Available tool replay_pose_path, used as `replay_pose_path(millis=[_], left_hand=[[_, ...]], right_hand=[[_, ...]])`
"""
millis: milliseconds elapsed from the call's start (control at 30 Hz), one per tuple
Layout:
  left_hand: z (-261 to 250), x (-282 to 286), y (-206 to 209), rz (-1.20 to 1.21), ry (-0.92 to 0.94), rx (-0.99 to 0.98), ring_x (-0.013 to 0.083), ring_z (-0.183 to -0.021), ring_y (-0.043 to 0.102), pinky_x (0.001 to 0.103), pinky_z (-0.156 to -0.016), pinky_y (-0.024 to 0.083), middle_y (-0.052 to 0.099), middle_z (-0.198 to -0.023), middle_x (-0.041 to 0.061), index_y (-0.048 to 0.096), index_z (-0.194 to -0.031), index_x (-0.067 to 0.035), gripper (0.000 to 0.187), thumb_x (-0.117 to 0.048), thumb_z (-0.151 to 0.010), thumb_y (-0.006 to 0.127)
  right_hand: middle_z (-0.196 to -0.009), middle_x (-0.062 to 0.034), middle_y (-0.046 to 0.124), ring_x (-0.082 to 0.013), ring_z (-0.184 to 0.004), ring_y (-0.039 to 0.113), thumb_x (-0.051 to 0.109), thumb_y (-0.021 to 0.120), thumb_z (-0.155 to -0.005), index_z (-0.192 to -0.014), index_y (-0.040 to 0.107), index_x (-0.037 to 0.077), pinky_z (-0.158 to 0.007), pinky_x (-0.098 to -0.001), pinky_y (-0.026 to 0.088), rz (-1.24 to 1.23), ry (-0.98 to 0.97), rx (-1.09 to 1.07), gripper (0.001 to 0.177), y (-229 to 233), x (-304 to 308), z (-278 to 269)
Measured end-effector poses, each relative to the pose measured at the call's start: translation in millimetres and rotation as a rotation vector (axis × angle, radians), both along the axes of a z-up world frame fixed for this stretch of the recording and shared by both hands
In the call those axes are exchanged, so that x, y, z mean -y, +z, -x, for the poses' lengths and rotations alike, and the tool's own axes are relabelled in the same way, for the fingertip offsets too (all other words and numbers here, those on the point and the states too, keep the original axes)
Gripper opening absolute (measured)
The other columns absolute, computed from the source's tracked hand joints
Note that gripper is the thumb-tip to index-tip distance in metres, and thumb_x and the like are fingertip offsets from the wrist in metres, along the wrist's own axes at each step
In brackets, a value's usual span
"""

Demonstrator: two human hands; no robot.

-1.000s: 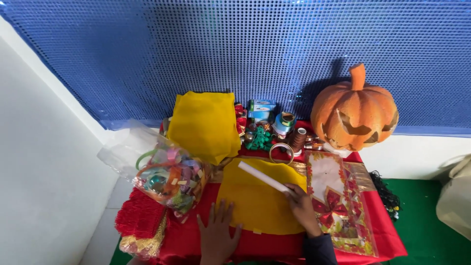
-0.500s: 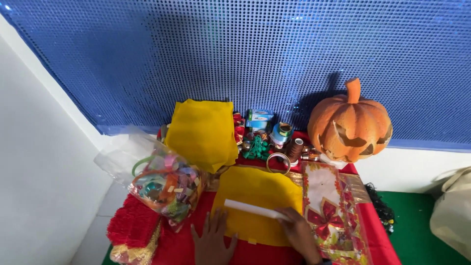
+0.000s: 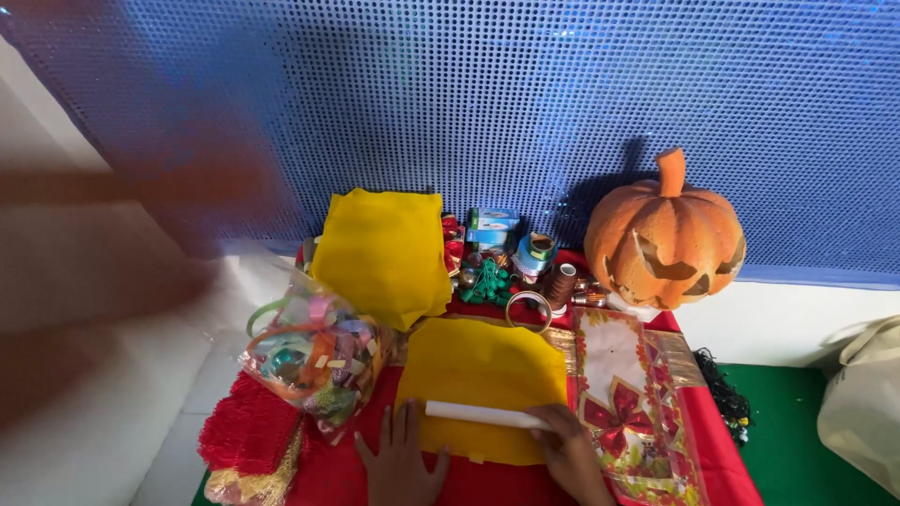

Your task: Cutting yellow paper with scissors and applying adhesive tape to it as part of a handicraft project.

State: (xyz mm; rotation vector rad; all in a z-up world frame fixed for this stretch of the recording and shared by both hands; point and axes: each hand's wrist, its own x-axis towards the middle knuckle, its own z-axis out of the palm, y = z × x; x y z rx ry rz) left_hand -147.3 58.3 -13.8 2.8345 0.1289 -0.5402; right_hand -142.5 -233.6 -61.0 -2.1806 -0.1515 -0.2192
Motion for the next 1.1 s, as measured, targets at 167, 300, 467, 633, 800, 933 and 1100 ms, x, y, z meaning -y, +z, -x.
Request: replay_pose_path(millis=[167,300,467,633,800,933,1100], left_hand=[[0,-1,1,0.006,-0.009,0.014,0.0215,-0.160,0.006,0.075,-0.123,0.008,0.008,-0.172,-0.012,0.002,-0.166,-0.028,0.091,-0.074,-0.096,0.037],[0,-2,-5,0.017,-0.013,0.021,0.0225,-0.160,0.006,0.075,-0.122,0.007,0.008,-0.173,-0.010,0.002,-0.165,-0.024,0.093,-0.075,-0.096,0.037],[-2,-1,-19,0.001,-0.014,0.026,0.0224,-0.159,0.007,0.074,-0.123,0.006,0.007,-0.173,-0.006,-0.002,-0.165,-0.019,0.098,-0.078,-0.095,0.035],[-2,-3,-18,-0.007,-0.011,0.001,0.0186,-0.160,0.005,0.072,-0.124,0.003,0.002,-0.174,-0.008,-0.015,-0.165,-0.015,0.108,-0.079,-0.095,0.039],[0,-2,-10,-0.001,-0.022,0.012,0.0219,-0.160,0.004,0.074,-0.123,0.007,0.005,-0.173,-0.010,0.000,-0.166,-0.023,0.094,-0.074,-0.096,0.038],[1,-3,1,0.026,-0.025,-0.027,0.0219,-0.160,0.002,0.073,-0.124,0.006,0.002,-0.174,-0.010,-0.002,-0.166,-0.024,0.094,-0.075,-0.097,0.036],[2,-3,-8,-0.003,-0.032,0.006,0.0258,-0.160,0.000,0.073,-0.123,0.006,0.000,-0.174,-0.006,-0.004,-0.166,-0.022,0.097,-0.078,-0.097,0.035]], right_hand=[[-0.121,-0.0055,0.073,-0.0273,-0.109,0.071,0.009,0.073,-0.088,-0.122,0.076,0.020,-0.096,-0.0408,0.060,0.120,-0.008,-0.001,0.036,15,-6,6],[-0.121,-0.0070,0.071,-0.0268,-0.110,0.071,0.009,0.069,-0.092,-0.125,0.073,0.018,-0.096,-0.0387,0.059,-0.003,0.087,0.024,0.034,7,-7,5],[-0.124,-0.0038,0.070,-0.0241,-0.113,0.069,0.007,0.070,-0.090,-0.125,0.073,0.021,-0.098,-0.0368,0.058,0.035,0.057,0.005,0.038,-5,-8,0],[-0.123,-0.0040,0.071,-0.0237,-0.114,0.069,0.003,0.070,-0.088,-0.122,0.075,0.021,-0.099,-0.0360,0.058,-0.045,0.047,-0.003,0.038,-11,-7,-2],[-0.126,-0.0030,0.069,-0.0229,-0.117,0.067,0.010,0.072,-0.090,-0.121,0.076,0.021,-0.105,-0.0357,0.055,0.002,-0.002,-0.042,0.034,-22,-6,-3],[-0.126,-0.0031,0.069,-0.0226,-0.118,0.066,0.009,0.073,-0.089,-0.122,0.076,0.022,-0.108,-0.0365,0.054,0.025,-0.018,-0.048,0.035,-13,-11,0],[-0.122,0.0000,0.073,-0.0225,-0.111,0.064,0.012,0.073,-0.088,-0.121,0.076,0.025,-0.099,-0.0391,0.056,0.129,0.013,0.013,0.036,-11,-12,0]])
